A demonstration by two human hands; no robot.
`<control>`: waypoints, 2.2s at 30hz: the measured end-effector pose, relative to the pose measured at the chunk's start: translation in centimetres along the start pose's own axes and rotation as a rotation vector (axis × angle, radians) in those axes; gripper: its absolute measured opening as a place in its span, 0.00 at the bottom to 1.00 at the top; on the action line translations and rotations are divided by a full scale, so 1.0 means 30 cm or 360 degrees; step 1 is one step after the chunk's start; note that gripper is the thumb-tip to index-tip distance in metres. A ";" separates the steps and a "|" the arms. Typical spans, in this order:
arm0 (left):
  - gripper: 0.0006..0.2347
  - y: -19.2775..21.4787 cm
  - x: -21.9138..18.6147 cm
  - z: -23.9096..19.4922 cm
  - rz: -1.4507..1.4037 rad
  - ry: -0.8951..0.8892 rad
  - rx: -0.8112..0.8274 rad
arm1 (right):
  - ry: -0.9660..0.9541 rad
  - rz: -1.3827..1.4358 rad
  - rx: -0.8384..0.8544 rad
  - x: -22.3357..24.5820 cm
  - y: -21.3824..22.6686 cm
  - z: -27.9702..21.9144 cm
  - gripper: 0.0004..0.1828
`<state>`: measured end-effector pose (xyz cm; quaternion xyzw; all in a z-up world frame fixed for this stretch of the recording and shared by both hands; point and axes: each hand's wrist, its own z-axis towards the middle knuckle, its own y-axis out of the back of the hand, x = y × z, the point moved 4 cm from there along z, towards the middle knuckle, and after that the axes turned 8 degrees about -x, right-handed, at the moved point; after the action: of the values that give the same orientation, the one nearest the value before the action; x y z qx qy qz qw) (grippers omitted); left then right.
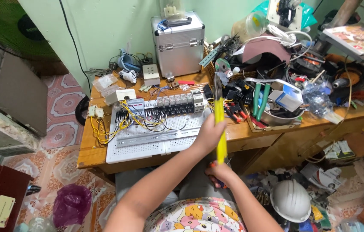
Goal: The person uses a screwdriver to tighten screws on a white DIN rail-mounted electrical assembly with multiple black modules and wires. They then use yellow wire cutters to trim a wire and continue tightening screws on the assembly.
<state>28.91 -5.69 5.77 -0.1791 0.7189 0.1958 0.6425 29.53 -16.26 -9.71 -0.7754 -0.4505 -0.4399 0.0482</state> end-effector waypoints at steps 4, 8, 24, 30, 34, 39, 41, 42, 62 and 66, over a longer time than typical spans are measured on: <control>0.28 -0.066 -0.133 0.154 0.0089 0.0168 -0.0113 | -0.0026 -0.0083 0.0026 0.055 0.011 -0.073 0.15; 0.38 -0.089 -0.146 0.292 0.0112 0.0387 -0.0374 | -0.0024 0.0074 0.0051 0.042 0.014 -0.053 0.11; 0.37 -0.103 -0.111 0.464 0.0749 -0.0067 -0.0383 | -0.0181 0.0188 0.0115 0.013 0.012 -0.021 0.14; 0.39 -0.102 -0.053 0.580 0.0622 -0.0043 -0.0034 | -0.0160 0.0124 0.0125 0.014 0.012 -0.026 0.17; 0.37 -0.121 -0.049 0.559 0.1074 -0.0074 -0.0045 | -0.0159 0.0203 0.0153 0.011 0.018 -0.024 0.10; 0.35 -0.134 -0.039 0.476 0.1278 -0.0158 -0.0146 | -0.0147 0.0163 0.0172 -0.004 0.014 -0.006 0.10; 0.27 -0.146 -0.066 0.380 0.1084 -0.0695 -0.0343 | -0.0082 0.0091 0.0101 0.014 0.017 -0.015 0.09; 0.27 -0.138 -0.042 0.302 0.1094 -0.0702 -0.0344 | -0.0073 0.0099 0.0104 -0.006 0.010 0.021 0.09; 0.06 -0.417 0.826 0.239 0.2341 -0.0527 0.0735 | 0.0454 -0.0364 -0.0155 -0.503 -0.010 0.282 0.10; 0.07 -0.299 0.592 0.054 0.1885 -0.0649 0.0562 | 0.0611 -0.0415 -0.0125 -0.423 -0.050 0.263 0.11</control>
<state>32.90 -12.66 -12.49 0.3964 0.5810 0.4258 0.5691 30.82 -19.99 -24.21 -0.6140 -0.5121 -0.5990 0.0456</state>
